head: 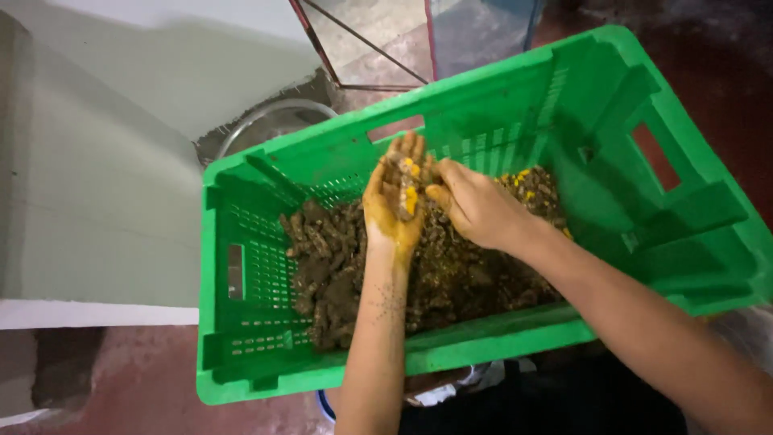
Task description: Scraping the skin off turmeric roots using a small knife inside a green plastic crate
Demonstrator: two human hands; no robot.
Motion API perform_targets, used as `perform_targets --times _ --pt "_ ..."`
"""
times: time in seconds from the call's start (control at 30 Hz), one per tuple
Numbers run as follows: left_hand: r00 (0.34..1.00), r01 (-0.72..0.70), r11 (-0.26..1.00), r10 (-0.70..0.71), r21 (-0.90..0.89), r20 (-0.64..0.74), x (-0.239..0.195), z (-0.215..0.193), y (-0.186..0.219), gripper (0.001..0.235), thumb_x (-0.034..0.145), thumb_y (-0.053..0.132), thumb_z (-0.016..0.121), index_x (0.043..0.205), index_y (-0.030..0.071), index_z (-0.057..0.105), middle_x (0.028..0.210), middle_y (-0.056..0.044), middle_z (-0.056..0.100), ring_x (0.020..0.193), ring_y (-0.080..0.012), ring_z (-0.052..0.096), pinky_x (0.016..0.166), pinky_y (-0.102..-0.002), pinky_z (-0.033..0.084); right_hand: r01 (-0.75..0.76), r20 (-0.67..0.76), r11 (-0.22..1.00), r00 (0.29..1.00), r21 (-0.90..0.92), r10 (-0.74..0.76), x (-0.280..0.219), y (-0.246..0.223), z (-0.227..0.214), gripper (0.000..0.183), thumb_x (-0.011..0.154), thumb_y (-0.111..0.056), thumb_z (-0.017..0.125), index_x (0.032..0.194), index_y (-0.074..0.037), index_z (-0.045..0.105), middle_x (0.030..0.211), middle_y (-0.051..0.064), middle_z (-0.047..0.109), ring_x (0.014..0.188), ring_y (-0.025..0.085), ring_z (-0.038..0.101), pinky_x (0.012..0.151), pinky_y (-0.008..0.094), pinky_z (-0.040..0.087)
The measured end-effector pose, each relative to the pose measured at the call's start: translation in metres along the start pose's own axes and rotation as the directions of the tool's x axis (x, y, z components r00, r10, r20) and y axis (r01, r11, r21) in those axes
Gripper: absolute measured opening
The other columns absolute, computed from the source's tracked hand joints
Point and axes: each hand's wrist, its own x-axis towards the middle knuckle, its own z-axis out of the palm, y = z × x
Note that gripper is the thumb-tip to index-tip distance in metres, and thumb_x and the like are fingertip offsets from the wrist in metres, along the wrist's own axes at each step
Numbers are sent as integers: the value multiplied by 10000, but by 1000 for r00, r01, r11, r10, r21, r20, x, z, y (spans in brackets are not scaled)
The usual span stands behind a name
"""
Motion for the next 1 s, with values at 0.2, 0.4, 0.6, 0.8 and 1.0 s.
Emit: perform_targets --times 0.2,0.4,0.6,0.8,1.0 --pt "991 3 1000 0 -19 133 -5 11 -10 398 995 -31 532 1393 -42 532 1519 -343 431 1445 -465 415 1163 -501 424 104 -65 988 992 -110 -112 1 -1 -1 275 1098 -244 494 1260 -49 602 1083 201 687 877 458 687 682 537 598" --pt "989 -3 992 -16 129 148 -9 15 -13 560 999 -1 530 1544 21 403 1552 -299 421 1459 -419 412 1159 -466 440 69 -121 955 987 -288 -107 -4 24 11 272 1033 -226 534 1260 -102 617 1040 158 690 795 437 703 599 551 579" --pt "991 -6 998 -3 67 134 3 -16 -15 517 1034 -28 471 1543 -3 379 1542 -317 417 1450 -447 409 1191 -552 377 291 101 599 938 -746 -330 -12 3 10 245 1008 -168 559 1226 -127 661 923 32 715 538 141 695 524 290 605" --pt "980 -31 998 20 53 199 -4 9 -9 489 1044 6 552 1522 23 452 1518 -292 463 1428 -425 451 1187 -529 408 219 -46 835 959 -506 -279 0 -8 -2 205 1057 -165 552 1180 -59 678 896 73 707 530 161 663 466 253 553" --pt "974 17 999 -25 35 226 -4 1 -8 521 1036 -8 547 1539 1 413 1527 -312 441 1450 -439 414 1205 -545 381 391 205 332 854 -858 -478 -12 6 2 232 942 -165 599 1135 -114 716 1006 40 706 666 187 680 531 348 586"
